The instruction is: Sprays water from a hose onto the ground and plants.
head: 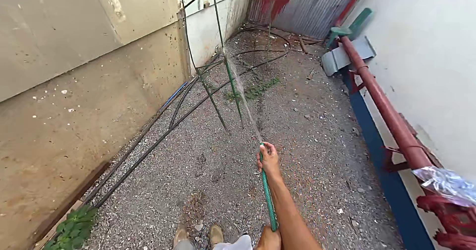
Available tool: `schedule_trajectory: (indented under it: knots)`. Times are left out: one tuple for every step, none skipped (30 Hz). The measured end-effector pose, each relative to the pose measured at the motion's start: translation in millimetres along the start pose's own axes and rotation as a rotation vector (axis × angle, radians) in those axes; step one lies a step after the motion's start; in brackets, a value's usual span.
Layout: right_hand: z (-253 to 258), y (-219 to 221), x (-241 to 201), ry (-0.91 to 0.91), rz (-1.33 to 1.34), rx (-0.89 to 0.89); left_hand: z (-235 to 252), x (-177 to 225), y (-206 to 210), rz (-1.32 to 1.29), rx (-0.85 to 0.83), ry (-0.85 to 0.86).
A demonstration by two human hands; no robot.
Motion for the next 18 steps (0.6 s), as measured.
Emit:
schedule_trajectory:
  knots:
    - [-4,1,3,0.007,-0.002,-0.008,0,-8,0,-0.028,-0.004,0.007]
    - [-9,2,6,0.016,-0.002,-0.011,5,-21,-1,-0.074,-0.001,0.029]
    - [-15,3,8,0.02,-0.003,-0.01,6,-30,-2,-0.109,-0.004,0.043]
    - [-21,5,9,0.022,-0.002,-0.009,1,-33,-2,-0.121,-0.009,0.038]
    - [-27,7,10,0.022,-0.006,-0.006,-9,-32,0,-0.118,-0.016,0.028]
    - [-35,9,12,0.021,-0.005,-0.007,-16,-35,0,-0.112,-0.023,0.022]
    - [-42,11,15,0.023,-0.003,-0.012,-19,-43,-2,-0.113,-0.03,0.026]
    - [-49,14,19,0.029,0.001,-0.017,-19,-56,-5,-0.12,-0.036,0.037]
    - [-57,17,23,0.033,0.003,-0.02,-22,-67,-8,-0.118,-0.042,0.049]
    - [-66,20,27,0.036,0.004,-0.018,-28,-76,-10,-0.113,-0.048,0.057]
    - [-76,24,30,0.039,0.004,-0.014,-35,-84,-13,-0.105,-0.057,0.063]
    - [-87,29,35,0.039,0.004,-0.008,-44,-93,-17,-0.104,-0.063,0.069]
    - [-99,34,40,0.038,0.003,-0.001,-54,-103,-20,-0.109,-0.07,0.079]
    - [-113,40,46,0.038,-0.007,0.005,-66,-113,-23,-0.12,-0.077,0.088]
    - [-127,46,53,0.04,-0.026,0.008,-79,-124,-26,-0.127,-0.083,0.09]
    - [-143,53,60,0.043,-0.05,0.007,-91,-138,-30,-0.132,-0.088,0.09]
    - [-160,63,67,0.045,-0.072,0.004,-104,-152,-34,-0.137,-0.089,0.091]
    - [-177,72,74,0.043,-0.089,-0.004,-116,-167,-38,-0.14,-0.082,0.092]
Point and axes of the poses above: each hand's wrist, its own z-axis towards the middle knuckle, its own y-axis out of the palm, x = y × z, the point moved 7 cm from there along z, towards the middle knuckle, and after that the axes turned 6 degrees about -x, right-handed, at the moved point
